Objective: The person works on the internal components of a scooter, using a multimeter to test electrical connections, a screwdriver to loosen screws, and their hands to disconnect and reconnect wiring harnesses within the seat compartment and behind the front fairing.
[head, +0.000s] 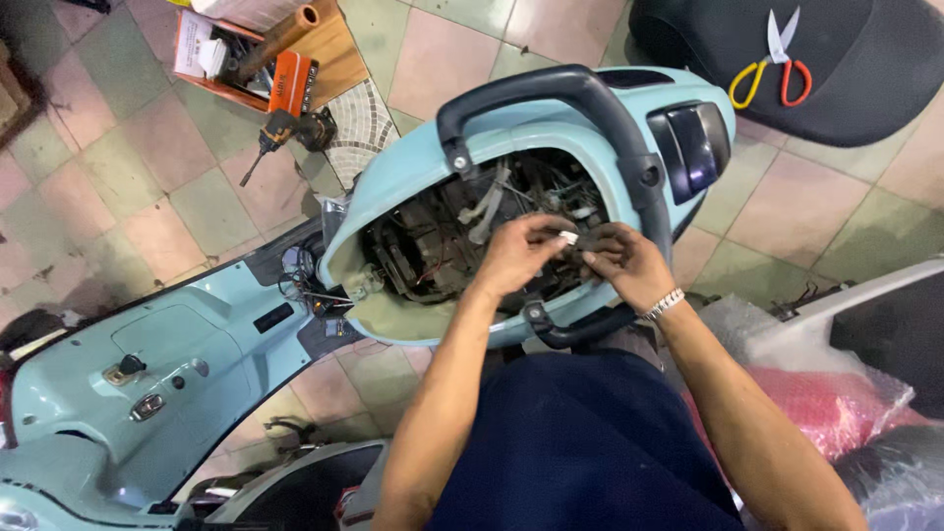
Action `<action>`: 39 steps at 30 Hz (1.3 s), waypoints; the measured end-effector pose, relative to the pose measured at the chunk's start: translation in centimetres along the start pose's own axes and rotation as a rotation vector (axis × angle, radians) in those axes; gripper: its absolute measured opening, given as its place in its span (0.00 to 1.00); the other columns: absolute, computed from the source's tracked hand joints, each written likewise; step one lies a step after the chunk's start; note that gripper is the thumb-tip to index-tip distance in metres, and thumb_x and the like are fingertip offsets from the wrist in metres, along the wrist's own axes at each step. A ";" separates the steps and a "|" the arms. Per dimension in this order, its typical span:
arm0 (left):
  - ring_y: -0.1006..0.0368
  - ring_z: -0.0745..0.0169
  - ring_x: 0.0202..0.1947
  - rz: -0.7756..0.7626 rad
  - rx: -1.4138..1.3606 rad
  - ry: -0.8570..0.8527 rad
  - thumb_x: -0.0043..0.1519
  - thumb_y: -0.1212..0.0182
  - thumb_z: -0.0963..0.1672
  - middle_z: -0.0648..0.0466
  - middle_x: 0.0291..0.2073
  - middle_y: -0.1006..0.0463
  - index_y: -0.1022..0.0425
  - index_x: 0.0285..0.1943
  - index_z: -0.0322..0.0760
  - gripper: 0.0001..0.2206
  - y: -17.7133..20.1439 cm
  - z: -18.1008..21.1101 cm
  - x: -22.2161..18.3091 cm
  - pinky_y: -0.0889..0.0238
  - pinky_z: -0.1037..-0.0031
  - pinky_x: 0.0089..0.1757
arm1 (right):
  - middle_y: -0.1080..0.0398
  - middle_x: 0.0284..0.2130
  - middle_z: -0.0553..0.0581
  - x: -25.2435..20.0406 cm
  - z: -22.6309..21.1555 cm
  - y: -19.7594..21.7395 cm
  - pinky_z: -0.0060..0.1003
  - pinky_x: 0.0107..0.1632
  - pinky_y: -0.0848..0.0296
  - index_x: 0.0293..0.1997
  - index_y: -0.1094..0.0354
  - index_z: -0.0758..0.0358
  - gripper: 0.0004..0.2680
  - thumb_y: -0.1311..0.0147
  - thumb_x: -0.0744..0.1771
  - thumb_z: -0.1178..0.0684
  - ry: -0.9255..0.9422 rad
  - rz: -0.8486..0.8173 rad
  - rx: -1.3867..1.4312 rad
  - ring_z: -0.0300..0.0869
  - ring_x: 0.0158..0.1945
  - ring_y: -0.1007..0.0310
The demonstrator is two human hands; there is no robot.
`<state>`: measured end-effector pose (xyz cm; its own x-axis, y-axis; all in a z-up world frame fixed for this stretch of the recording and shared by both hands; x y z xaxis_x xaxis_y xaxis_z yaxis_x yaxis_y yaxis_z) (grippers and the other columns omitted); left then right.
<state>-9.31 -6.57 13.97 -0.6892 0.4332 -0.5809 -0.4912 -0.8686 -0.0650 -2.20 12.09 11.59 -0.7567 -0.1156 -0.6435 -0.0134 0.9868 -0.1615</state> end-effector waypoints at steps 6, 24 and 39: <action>0.24 0.69 0.34 0.044 0.035 0.097 0.62 0.32 0.42 0.55 0.36 0.17 0.17 0.50 0.36 0.09 -0.5 0.5 -0.7 0.33 0.75 0.31 | 0.22 0.34 0.63 0.5 -0.5 0.8 0.33 0.34 0.24 0.58 0.35 0.75 0.13 0.47 0.69 0.56 -0.100 -0.038 -0.069 0.42 0.32 0.20; 0.20 0.63 0.45 0.117 0.002 -0.099 0.61 0.30 0.44 0.52 0.44 0.16 0.15 0.49 0.36 0.10 -0.4 -2.9 -2.3 0.26 0.70 0.46 | 0.21 0.29 0.61 0.0 0.2 -0.5 0.32 0.32 0.26 0.56 0.33 0.77 0.14 0.49 0.70 0.53 -0.143 -0.139 -0.122 0.41 0.29 0.22; 0.22 0.42 0.49 0.645 0.262 -0.301 0.65 0.42 0.41 0.47 0.48 0.21 0.22 0.53 0.39 0.09 -1.8 -5.0 -5.2 0.28 0.63 0.48 | 0.22 0.40 0.65 -2.4 -5.4 -5.8 0.48 0.53 0.33 0.34 0.27 0.63 0.06 0.46 0.61 0.54 0.676 0.222 -1.642 0.56 0.44 0.20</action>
<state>-2.18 -8.42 13.04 -0.9800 -0.0617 -0.1890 -0.0259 -0.9029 0.4290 -3.82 7.26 18.10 -0.9386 -0.3327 -0.0915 -0.1367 0.1152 0.9839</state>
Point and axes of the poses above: each hand's wrist, its own x-axis towards the middle knuckle, its own y-axis out of the back of the hand, z = x × y, the point moved 4 cm from there along x, towards the middle knuckle
